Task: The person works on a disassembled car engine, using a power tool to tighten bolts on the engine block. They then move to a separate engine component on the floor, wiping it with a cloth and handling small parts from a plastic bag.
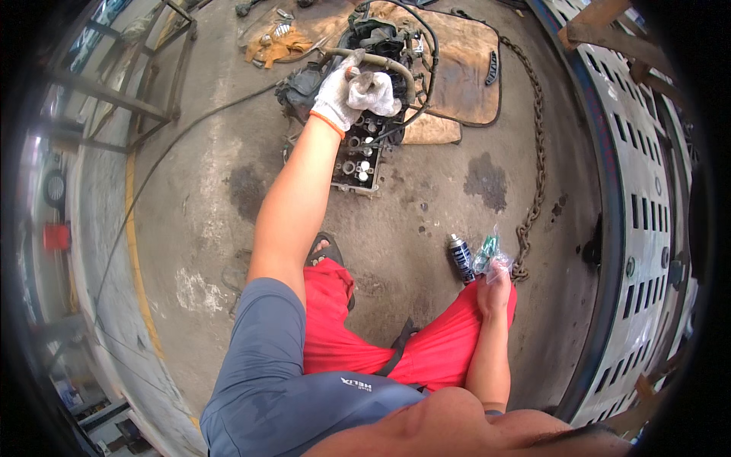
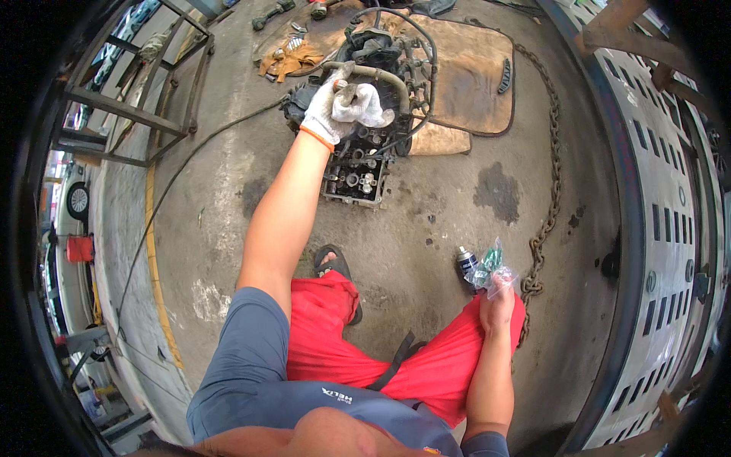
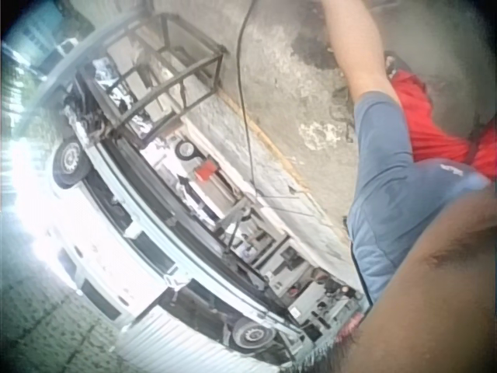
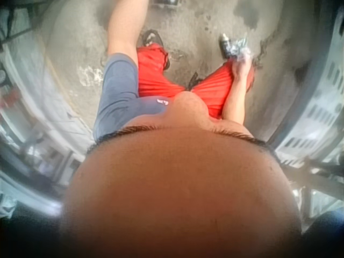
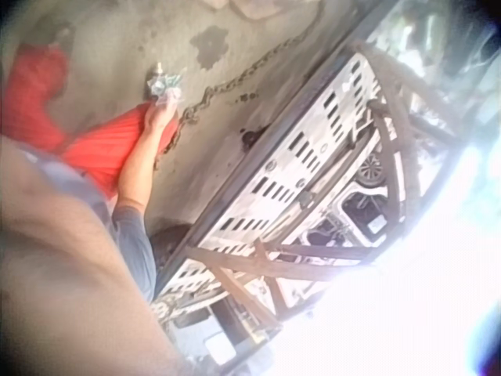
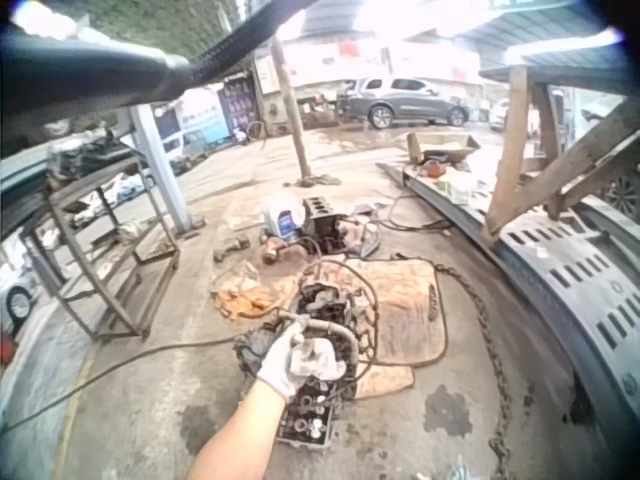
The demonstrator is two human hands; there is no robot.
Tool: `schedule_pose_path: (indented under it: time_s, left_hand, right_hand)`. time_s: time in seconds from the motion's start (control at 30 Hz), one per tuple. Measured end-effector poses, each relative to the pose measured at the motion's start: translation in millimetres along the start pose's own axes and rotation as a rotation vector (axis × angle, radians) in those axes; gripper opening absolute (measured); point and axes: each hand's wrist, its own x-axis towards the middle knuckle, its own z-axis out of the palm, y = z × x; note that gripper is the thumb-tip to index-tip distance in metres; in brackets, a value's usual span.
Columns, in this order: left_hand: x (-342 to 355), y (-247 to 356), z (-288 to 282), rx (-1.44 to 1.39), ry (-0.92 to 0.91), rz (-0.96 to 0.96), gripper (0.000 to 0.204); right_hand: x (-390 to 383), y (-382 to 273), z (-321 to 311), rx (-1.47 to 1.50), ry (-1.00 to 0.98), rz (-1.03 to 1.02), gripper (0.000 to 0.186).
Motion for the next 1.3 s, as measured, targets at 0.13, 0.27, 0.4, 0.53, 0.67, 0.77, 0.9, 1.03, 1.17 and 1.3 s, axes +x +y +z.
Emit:
schedule_pose_path:
  time_s: [0.13, 0.27, 0.4, 0.53, 0.67, 0.77, 0.9, 1.03, 1.17, 1.3]
  left_hand:
    - [7.0, 2.0, -12.2, -0.116, -0.128, -0.074, 0.024]
    - [15.2, -2.5, -27.6, -0.008, -0.165, -0.085, 0.039]
    - [20.5, 0.8, -67.6, 0.097, -0.262, -0.155, 0.033]
    - [8.8, -19.3, -64.7, 0.458, 0.097, -0.005, 0.034]
    - [-10.8, -25.0, -63.1, 0.641, 0.128, -0.075, 0.038]
    - [-16.1, -22.6, -60.4, 1.108, 0.270, 0.137, 0.047]
    - [-33.6, -7.9, -12.4, 1.586, 0.338, 0.646, 0.074]
    - [-24.7, 25.3, 28.1, 2.147, 0.264, 0.887, 0.079]
    - [-11.3, 40.2, 74.2, 2.319, 0.056, 0.487, 0.071]
    - [11.4, 54.8, 60.0, 2.152, -0.003, 0.408, 0.061]
  right_hand:
    - [-3.9, -6.4, 9.2, -0.015, 0.022, 0.018, 0.026]
    - [-7.8, -9.3, 13.0, -0.012, 0.057, 0.044, 0.028]
    - [-6.5, -8.1, 13.3, -0.038, 0.039, 0.054, 0.024]
    - [-8.0, -8.4, 19.0, -0.051, 0.050, 0.079, 0.028]
    - [-6.9, -5.9, 22.1, -0.063, 0.040, 0.107, 0.027]
    - [-3.9, -1.2, 20.6, -0.056, 0.025, 0.114, 0.027]
    - [0.5, 2.1, 14.5, -0.042, -0.019, 0.101, 0.026]
    - [-6.7, -3.0, 18.6, -0.070, -0.002, 0.110, 0.029]
    - [-13.0, -8.8, 18.6, -0.055, 0.053, 0.086, 0.031]
    - [-13.8, -9.0, 12.2, -0.041, 0.061, 0.085, 0.032]
